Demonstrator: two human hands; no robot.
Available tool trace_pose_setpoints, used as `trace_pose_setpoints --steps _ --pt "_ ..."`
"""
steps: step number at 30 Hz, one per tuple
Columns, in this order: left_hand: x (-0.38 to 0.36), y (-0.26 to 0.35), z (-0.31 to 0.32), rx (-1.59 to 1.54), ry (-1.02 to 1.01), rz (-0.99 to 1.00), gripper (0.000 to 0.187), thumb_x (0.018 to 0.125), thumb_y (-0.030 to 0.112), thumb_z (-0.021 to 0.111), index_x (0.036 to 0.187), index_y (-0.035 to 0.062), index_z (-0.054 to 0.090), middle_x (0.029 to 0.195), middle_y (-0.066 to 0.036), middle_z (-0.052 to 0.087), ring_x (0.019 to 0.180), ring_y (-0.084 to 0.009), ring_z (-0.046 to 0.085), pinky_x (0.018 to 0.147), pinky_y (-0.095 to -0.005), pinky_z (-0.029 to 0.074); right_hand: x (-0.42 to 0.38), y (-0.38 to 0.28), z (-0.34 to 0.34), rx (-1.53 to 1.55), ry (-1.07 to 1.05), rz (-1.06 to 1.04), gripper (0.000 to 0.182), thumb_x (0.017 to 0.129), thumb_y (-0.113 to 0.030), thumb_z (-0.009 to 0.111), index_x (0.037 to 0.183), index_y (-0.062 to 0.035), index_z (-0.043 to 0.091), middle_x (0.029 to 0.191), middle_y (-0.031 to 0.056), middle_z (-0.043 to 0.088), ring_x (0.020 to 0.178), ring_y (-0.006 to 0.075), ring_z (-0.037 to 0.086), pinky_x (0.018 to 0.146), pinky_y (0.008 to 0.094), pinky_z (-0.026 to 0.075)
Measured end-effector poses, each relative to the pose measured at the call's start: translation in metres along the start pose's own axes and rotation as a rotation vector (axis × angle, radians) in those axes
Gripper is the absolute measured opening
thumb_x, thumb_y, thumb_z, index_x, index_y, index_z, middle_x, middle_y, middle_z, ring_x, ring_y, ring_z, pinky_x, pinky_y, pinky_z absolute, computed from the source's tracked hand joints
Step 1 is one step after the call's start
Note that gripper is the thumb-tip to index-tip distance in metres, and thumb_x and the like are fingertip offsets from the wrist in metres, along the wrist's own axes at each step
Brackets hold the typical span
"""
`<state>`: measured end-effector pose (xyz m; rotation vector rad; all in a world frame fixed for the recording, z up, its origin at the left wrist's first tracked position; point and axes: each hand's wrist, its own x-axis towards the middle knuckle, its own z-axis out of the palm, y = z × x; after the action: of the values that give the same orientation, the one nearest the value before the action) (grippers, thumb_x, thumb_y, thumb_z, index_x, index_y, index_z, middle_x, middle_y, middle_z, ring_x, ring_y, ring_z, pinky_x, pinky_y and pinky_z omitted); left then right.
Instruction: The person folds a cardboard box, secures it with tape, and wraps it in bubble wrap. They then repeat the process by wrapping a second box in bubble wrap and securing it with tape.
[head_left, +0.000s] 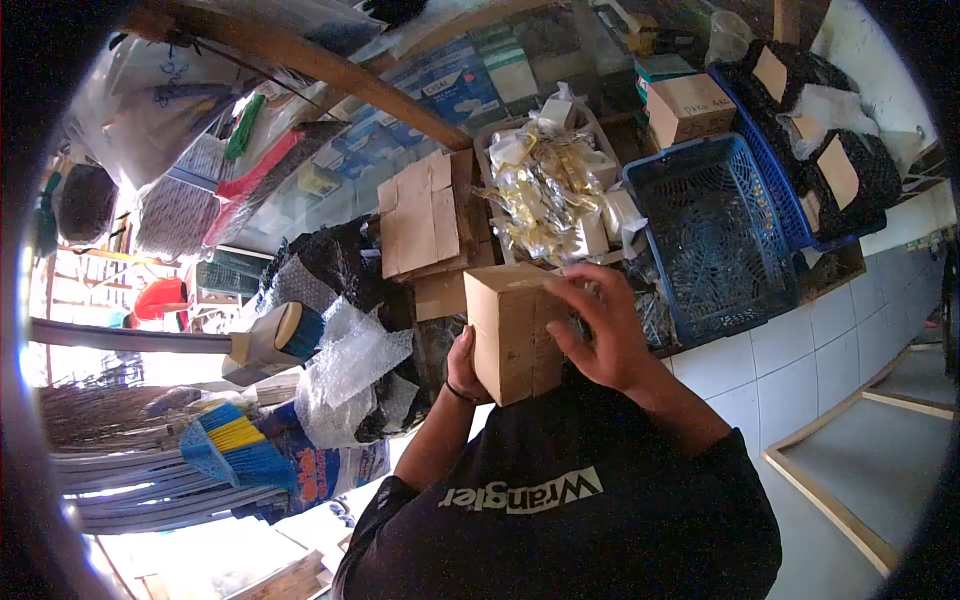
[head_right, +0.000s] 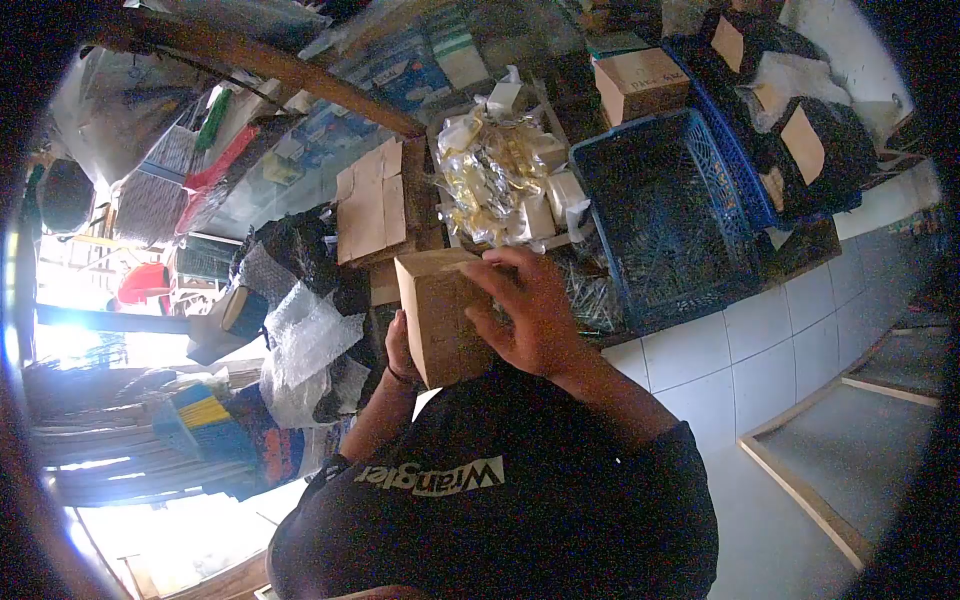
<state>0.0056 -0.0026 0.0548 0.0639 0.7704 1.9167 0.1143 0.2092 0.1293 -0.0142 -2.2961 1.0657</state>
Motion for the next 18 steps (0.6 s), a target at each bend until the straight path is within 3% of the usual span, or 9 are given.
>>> trace_pose_setpoints --steps 4,15,18 --pt "0.005 -0.005 0.011 -0.080 -0.001 -0.024 0.065 0.089 0.049 0.042 0.137 0.0071 0.032 0.133 -0.017 0.042 0.118 -0.0337 0.046 0.098 -0.0510 0.037 -0.006 -0.003 0.005 -0.146 -0.079 -0.128 0.043 0.078 -0.026 0.066 0.115 -0.0083 0.055 0.122 0.0152 0.043 0.114 0.0339 0.041 0.095 0.0463 0.032" --pt "0.009 -0.007 0.031 0.062 0.106 -0.088 0.065 0.090 0.052 0.037 0.138 0.0075 0.029 0.134 -0.017 0.041 0.119 -0.0329 0.045 0.099 -0.0494 0.038 -0.003 0.001 0.005 -0.141 -0.015 -0.065 0.045 0.080 -0.029 0.064 0.118 -0.0083 0.052 0.127 0.0168 0.040 0.116 0.0364 0.039 0.097 0.0477 0.030" --pt "0.008 -0.010 0.027 0.013 0.037 -0.082 0.063 0.092 0.051 0.036 0.137 0.0072 0.030 0.133 -0.017 0.043 0.118 -0.0315 0.047 0.098 -0.0487 0.039 -0.001 0.001 0.004 -0.132 0.036 -0.028 0.045 0.080 -0.029 0.063 0.118 -0.0072 0.051 0.127 0.0166 0.040 0.116 0.0366 0.039 0.097 0.0482 0.031"
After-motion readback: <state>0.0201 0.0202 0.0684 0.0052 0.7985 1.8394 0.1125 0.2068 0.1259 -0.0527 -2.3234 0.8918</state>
